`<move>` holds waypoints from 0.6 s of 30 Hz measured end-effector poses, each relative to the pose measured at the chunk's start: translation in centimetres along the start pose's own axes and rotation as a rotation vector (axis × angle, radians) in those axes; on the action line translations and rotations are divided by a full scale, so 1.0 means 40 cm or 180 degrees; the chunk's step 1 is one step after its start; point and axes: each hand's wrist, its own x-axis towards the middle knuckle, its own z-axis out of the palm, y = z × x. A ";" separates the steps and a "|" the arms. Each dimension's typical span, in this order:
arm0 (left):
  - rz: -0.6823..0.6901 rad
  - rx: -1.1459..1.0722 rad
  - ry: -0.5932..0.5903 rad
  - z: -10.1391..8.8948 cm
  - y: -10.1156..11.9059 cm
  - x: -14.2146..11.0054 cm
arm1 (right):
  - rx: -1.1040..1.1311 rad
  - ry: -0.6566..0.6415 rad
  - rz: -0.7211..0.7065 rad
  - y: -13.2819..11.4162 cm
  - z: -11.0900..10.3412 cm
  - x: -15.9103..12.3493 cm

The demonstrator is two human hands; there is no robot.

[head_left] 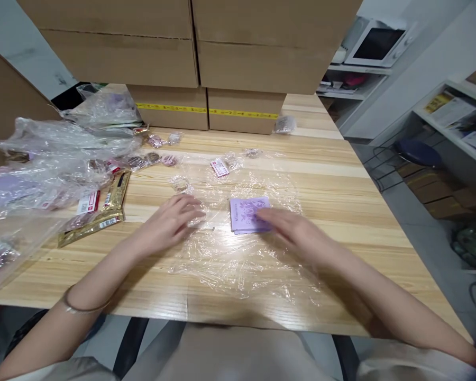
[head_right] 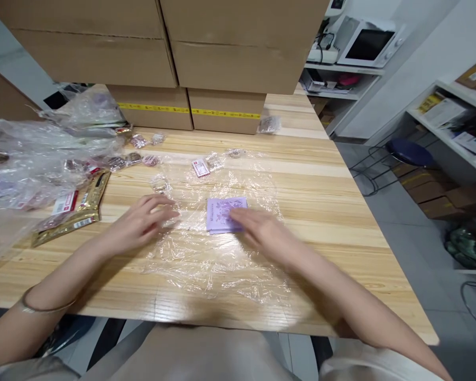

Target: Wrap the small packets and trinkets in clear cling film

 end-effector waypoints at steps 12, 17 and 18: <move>-0.0061 -0.0877 -0.0065 0.054 0.030 -0.119 | -0.0002 0.0203 0.0538 0.140 -0.008 -0.292; 0.0038 -0.1579 0.0051 0.064 0.024 -0.067 | 0.0592 -0.0341 0.0435 0.070 -0.036 -0.272; 0.0019 -0.1701 0.0098 0.065 0.020 -0.060 | 0.0691 -0.0478 0.0395 0.044 -0.041 -0.269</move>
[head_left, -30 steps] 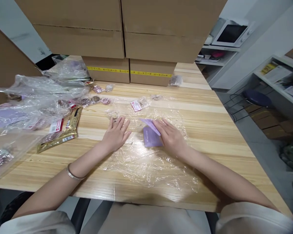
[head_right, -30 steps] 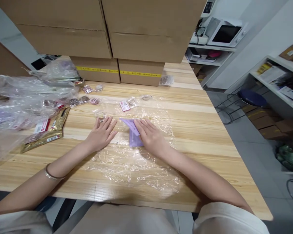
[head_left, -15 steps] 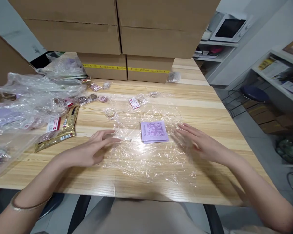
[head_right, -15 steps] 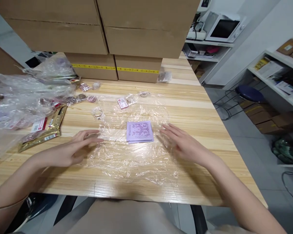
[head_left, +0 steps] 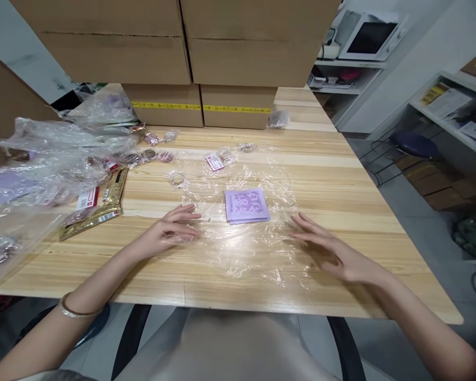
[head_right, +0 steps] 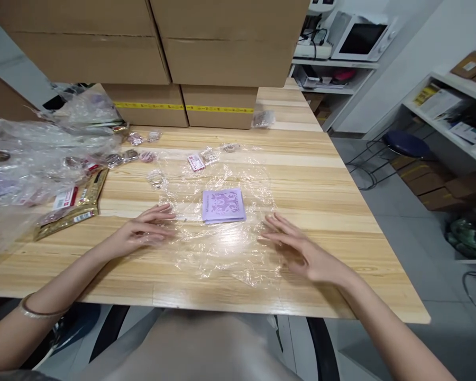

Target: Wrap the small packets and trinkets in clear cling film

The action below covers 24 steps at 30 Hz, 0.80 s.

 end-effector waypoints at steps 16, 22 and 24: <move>-0.1523 -0.0593 0.1791 0.038 0.023 0.127 | 0.1477 0.1879 0.1218 0.067 -0.028 0.222; -0.2294 0.1773 0.1228 0.035 -0.001 0.165 | -0.0899 0.1659 0.1817 0.156 -0.003 0.331; -0.2396 0.2278 0.0940 0.040 0.004 0.162 | -0.1669 0.1599 0.1925 0.151 0.004 0.328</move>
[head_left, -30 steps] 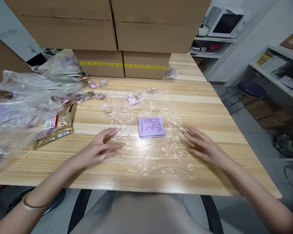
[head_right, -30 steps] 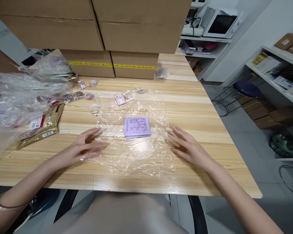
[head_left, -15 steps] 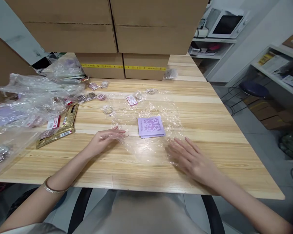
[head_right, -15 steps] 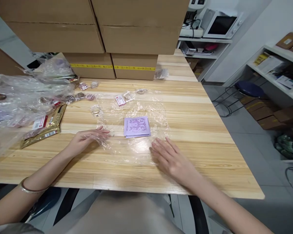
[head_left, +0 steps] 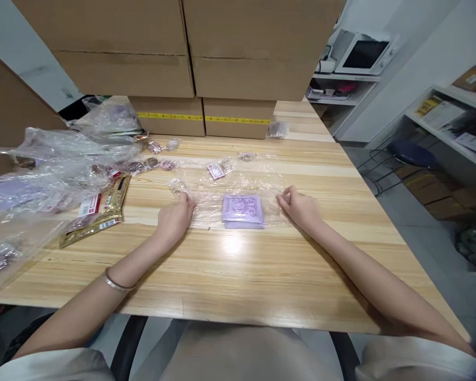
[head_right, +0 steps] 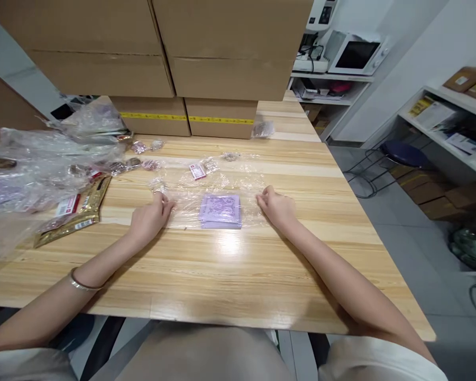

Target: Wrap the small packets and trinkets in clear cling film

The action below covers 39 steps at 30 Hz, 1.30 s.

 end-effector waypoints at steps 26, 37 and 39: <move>0.1881 -0.0531 -0.0404 0.045 0.008 0.029 | 0.0440 -0.0770 -0.1138 0.068 0.004 -0.059; 0.2117 -0.0425 -0.0391 0.017 -0.098 0.022 | 0.1449 -0.0704 -0.2251 0.074 0.003 -0.050; 0.2120 -0.0423 -0.0507 0.008 -0.125 0.034 | 0.1775 -0.0789 -0.2049 0.097 0.006 -0.025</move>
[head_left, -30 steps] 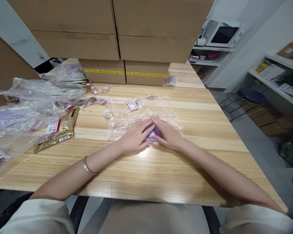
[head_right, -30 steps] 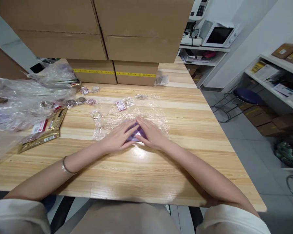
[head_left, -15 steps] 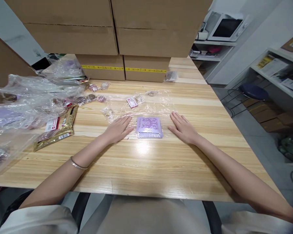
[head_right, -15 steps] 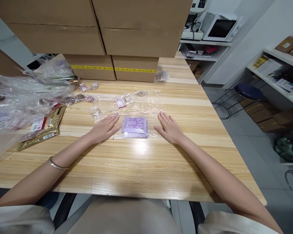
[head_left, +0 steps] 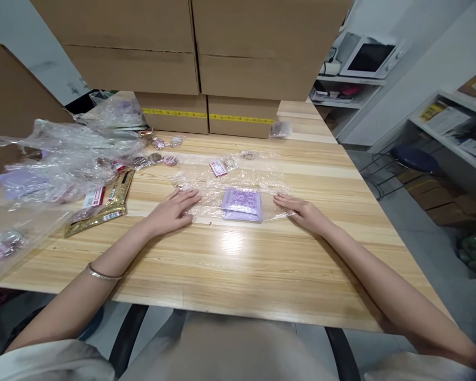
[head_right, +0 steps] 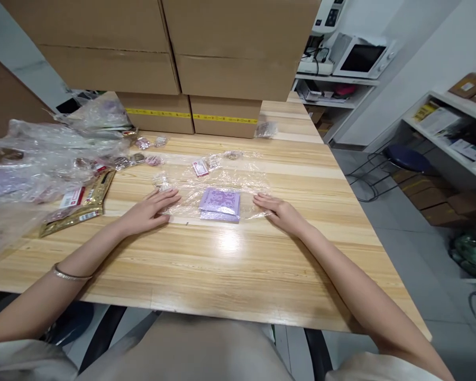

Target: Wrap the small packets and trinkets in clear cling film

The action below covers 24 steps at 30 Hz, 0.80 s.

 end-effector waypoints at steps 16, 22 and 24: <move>0.0133 -0.1184 0.0298 -0.010 0.018 -0.018 | 0.0863 0.1485 0.1325 -0.065 0.001 -0.078; -0.0357 -0.2218 0.0412 -0.012 0.042 0.026 | 0.0997 0.2079 0.1160 -0.066 0.027 -0.037; -0.0665 -0.2106 0.0688 -0.002 0.048 0.048 | 0.0789 0.2332 0.1495 -0.060 0.040 -0.010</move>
